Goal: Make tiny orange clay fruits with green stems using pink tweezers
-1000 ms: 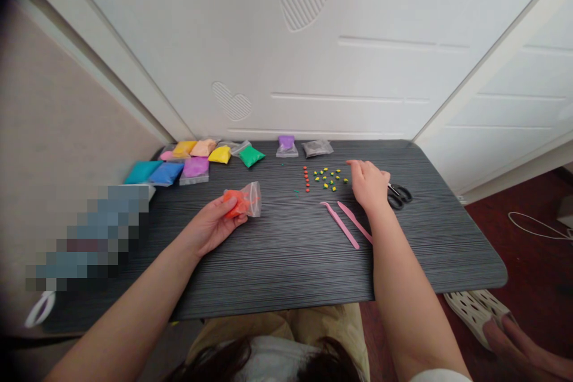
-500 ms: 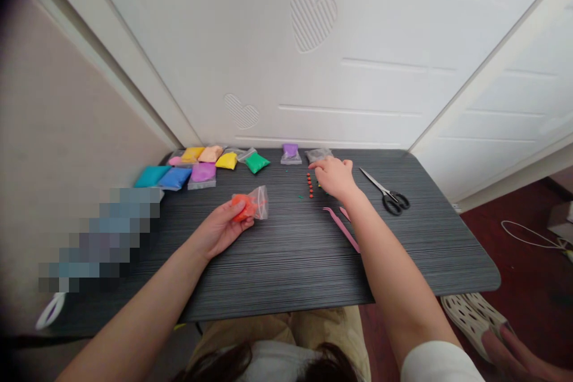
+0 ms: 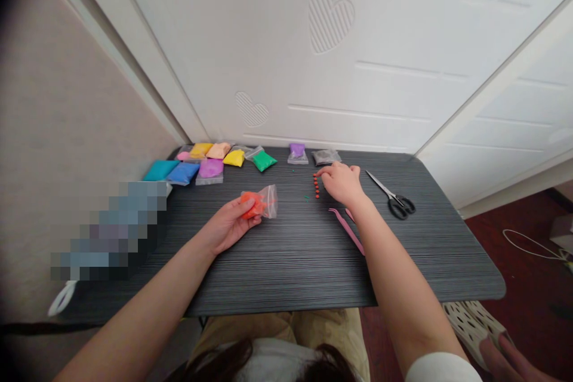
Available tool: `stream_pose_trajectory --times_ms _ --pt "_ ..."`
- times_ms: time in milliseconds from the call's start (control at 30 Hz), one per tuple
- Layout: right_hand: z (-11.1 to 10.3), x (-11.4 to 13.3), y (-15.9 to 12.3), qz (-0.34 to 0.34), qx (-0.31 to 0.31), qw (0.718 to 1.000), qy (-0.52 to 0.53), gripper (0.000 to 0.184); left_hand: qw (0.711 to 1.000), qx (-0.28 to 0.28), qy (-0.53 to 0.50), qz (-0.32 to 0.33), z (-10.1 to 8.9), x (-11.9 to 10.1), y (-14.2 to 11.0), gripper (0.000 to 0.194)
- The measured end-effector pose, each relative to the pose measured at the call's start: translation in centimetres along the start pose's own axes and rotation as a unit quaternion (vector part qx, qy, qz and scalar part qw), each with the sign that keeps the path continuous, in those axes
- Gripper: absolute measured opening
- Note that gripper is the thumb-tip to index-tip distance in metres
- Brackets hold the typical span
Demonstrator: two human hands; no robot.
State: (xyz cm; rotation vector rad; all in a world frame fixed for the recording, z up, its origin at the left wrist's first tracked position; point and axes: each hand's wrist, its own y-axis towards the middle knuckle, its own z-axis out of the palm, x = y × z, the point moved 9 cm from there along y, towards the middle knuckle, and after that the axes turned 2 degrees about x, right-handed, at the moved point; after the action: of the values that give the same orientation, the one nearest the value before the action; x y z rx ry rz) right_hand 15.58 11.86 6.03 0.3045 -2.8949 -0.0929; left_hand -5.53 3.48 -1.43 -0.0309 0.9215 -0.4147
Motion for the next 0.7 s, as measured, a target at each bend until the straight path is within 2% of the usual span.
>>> stream_pose_trajectory --times_ms 700 --pt "0.5 0.0 -2.0 -0.013 0.009 1.000 0.018 0.035 1.000 -0.002 0.004 0.002 -0.1 0.1 0.0 0.014"
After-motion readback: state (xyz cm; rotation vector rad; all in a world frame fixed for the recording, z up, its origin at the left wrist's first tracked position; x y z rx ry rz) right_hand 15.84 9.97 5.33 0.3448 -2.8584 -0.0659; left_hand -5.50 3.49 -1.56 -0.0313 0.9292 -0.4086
